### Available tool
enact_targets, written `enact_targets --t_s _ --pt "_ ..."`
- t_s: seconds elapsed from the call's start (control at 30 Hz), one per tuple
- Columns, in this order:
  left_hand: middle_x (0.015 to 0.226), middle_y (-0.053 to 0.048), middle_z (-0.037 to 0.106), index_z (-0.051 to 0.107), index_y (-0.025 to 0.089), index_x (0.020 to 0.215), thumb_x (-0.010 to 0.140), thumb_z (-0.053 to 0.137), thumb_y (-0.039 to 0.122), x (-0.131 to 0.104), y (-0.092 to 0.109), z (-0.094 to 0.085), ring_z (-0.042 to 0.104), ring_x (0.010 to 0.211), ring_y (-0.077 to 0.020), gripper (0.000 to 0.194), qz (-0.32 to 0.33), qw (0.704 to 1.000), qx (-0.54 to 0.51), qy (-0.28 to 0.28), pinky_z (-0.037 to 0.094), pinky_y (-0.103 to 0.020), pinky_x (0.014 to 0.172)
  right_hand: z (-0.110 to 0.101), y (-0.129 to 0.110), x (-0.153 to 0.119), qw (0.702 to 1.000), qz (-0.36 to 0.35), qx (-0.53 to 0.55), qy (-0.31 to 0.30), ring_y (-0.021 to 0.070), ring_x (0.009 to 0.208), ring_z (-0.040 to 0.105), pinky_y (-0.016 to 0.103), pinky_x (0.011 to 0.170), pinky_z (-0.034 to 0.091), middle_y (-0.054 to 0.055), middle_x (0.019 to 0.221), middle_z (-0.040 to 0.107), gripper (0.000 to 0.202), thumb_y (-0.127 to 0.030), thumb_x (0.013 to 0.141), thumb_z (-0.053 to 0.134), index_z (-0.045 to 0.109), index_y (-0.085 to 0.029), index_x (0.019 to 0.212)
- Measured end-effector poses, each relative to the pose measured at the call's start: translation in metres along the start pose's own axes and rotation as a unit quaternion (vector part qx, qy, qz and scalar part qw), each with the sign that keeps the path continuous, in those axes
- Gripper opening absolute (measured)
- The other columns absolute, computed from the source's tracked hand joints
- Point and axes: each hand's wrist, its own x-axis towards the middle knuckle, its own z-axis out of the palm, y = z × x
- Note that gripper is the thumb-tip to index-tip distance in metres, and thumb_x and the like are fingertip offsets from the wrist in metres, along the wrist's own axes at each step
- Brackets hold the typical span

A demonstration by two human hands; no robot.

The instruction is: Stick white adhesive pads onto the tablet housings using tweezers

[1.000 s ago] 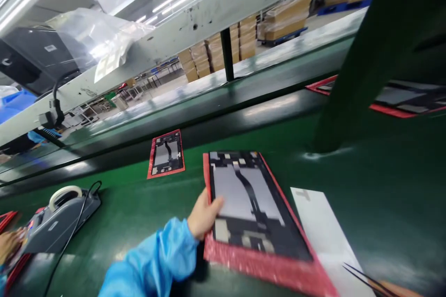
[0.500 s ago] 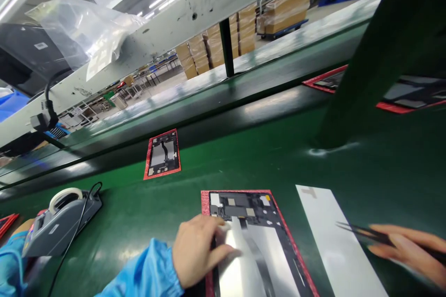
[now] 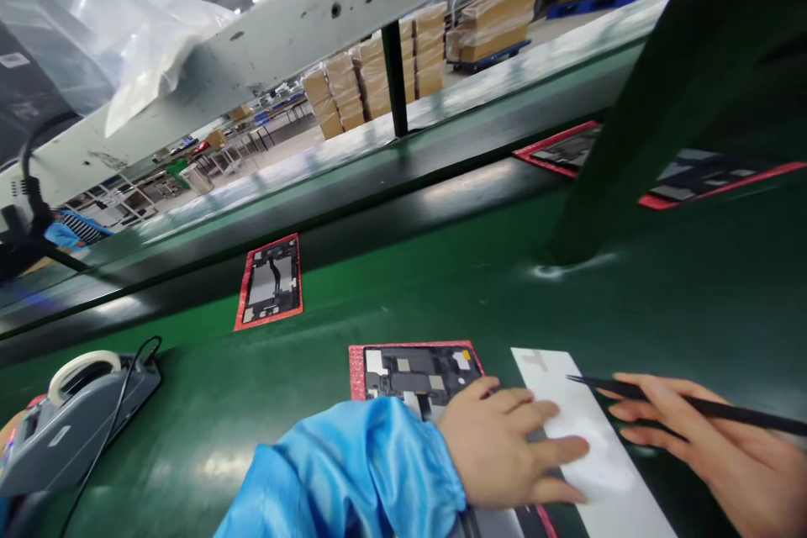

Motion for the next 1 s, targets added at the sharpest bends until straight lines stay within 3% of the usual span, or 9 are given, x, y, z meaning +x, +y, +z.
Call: enact_targets --t_s 0.1,0.17,0.27,0.47,0.77,1.0 --pt "0.131 -0.002 0.057 0.058 0.026 0.122 0.092 0.043 0.056 0.002 -0.007 -0.014 0.052 0.119 -0.0186 0.045 -0.016 1.0 -0.012 -0.02 0.042 -0.036 0.1 0.007 -0.032 0.01 0.994 0.091 0.0 -0.06 0.0259 0.06 0.07 0.034 0.045 0.054 0.017 0.073 0.071 0.043 -0.066 0.067 0.071 0.072 -0.024 0.067" --pt "0.129 -0.005 0.058 0.056 0.024 0.125 0.091 0.045 0.056 0.006 -0.013 -0.021 0.054 0.116 -0.0203 0.048 -0.042 0.999 -0.021 -0.016 0.044 -0.036 0.097 0.013 -0.05 0.016 0.994 0.086 -0.019 -0.069 0.0242 0.054 0.068 0.033 0.043 0.053 0.016 0.069 0.07 0.045 -0.064 0.063 0.075 0.067 -0.02 0.059" --pt "0.127 -0.011 0.058 0.054 0.019 0.127 0.088 0.052 0.051 0.01 -0.022 -0.025 0.054 0.115 -0.0259 0.05 -0.081 0.996 -0.033 -0.001 0.046 -0.042 0.095 0.02 -0.063 0.019 0.996 0.077 -0.006 -0.038 0.0199 0.048 0.065 0.028 0.043 0.052 0.008 0.057 0.07 0.045 -0.063 0.065 0.073 0.058 -0.021 0.069" --pt "0.128 -0.014 0.057 0.053 0.02 0.128 0.088 0.057 0.039 0.006 -0.026 -0.016 0.054 0.117 -0.0295 0.045 -0.087 0.995 -0.038 0.004 0.045 -0.05 0.097 0.025 -0.052 0.011 0.997 0.066 -0.006 -0.031 0.0154 0.044 0.063 0.023 0.04 0.049 0.002 0.052 0.068 0.042 -0.061 0.076 0.064 0.051 -0.021 0.072" --pt "0.142 -0.009 0.049 0.049 0.03 0.135 0.088 0.056 0.044 0.011 -0.033 -0.013 0.045 0.129 -0.0297 0.049 -0.034 0.998 -0.036 -0.032 0.041 -0.05 0.102 0.03 -0.053 0.018 0.997 0.039 -0.041 -0.043 0.0163 0.058 0.07 0.023 0.049 0.053 -0.004 0.058 0.065 0.02 -0.039 0.085 0.059 0.047 -0.024 0.08" --pt "0.141 -0.009 0.05 0.049 0.032 0.135 0.09 0.05 0.048 0.011 -0.035 -0.016 0.046 0.127 -0.0285 0.048 -0.018 0.998 0.005 -0.055 0.042 -0.048 0.101 0.031 -0.061 0.019 0.993 0.034 -0.098 -0.065 0.0207 0.066 0.073 0.026 0.055 0.054 -0.003 0.06 0.067 0.02 -0.034 0.087 0.061 0.048 -0.025 0.075"
